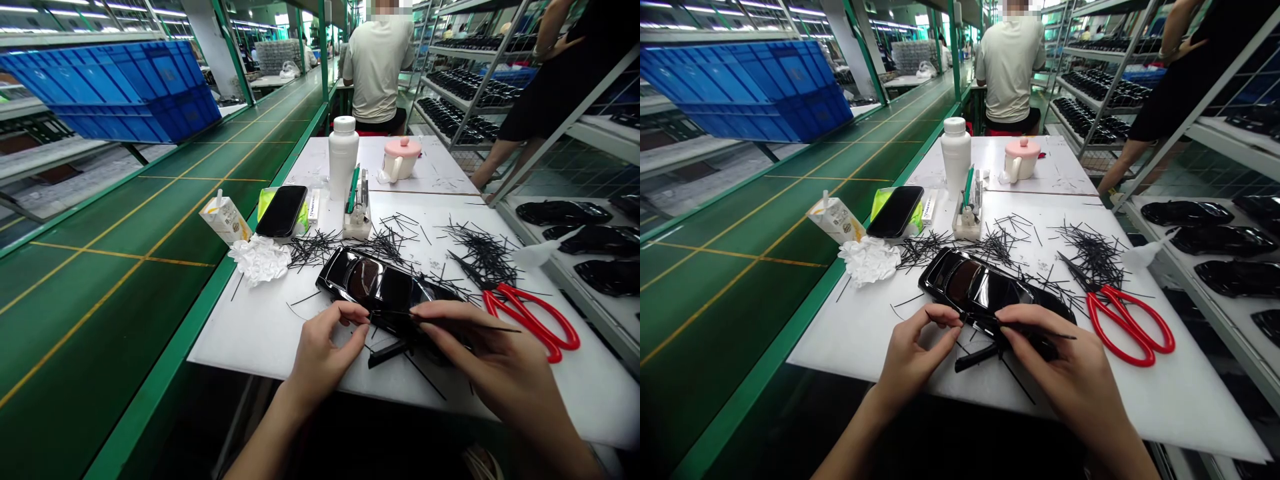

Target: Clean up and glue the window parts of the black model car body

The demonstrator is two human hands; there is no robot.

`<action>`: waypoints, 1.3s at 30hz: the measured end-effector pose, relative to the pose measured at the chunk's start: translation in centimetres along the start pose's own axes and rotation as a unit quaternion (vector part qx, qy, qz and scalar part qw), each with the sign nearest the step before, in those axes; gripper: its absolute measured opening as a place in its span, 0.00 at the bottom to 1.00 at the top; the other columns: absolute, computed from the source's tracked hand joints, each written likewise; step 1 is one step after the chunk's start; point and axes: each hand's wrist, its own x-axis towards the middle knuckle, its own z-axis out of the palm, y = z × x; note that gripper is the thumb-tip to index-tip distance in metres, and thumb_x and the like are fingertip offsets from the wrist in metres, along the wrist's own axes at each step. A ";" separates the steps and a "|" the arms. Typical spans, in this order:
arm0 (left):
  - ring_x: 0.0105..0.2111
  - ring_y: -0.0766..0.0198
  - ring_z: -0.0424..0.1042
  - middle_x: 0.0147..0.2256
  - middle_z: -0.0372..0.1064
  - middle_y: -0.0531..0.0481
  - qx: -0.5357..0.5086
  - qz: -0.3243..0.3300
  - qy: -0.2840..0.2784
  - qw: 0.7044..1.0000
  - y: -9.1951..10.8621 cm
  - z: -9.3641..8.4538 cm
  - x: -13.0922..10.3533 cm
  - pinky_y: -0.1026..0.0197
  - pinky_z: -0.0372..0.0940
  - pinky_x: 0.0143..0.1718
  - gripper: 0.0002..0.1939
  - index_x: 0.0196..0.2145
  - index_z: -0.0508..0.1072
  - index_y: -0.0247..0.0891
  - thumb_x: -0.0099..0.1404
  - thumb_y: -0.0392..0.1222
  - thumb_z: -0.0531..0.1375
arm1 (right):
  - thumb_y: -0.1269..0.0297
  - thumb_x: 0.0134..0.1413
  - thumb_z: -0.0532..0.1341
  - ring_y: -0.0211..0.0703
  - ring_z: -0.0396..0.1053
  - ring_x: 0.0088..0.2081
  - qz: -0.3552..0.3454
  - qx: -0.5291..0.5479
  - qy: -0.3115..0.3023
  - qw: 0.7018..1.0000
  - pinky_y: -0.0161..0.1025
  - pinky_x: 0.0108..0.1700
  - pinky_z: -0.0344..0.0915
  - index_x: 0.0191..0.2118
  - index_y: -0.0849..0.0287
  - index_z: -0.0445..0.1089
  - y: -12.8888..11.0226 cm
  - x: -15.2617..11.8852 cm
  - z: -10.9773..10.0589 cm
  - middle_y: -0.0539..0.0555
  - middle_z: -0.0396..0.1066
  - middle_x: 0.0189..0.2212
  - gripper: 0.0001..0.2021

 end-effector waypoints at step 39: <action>0.31 0.61 0.69 0.32 0.70 0.49 0.239 0.192 0.037 0.951 -0.1 1.6 1.3 0.60 0.66 0.32 0.05 0.37 0.64 0.40 0.66 0.32 0.57 | 0.65 0.48 0.72 0.41 0.79 0.28 0.046 0.146 0.135 0.979 0.27 0.31 0.77 0.34 0.50 0.80 -0.9 -0.7 -1.3 0.50 0.81 0.31 0.06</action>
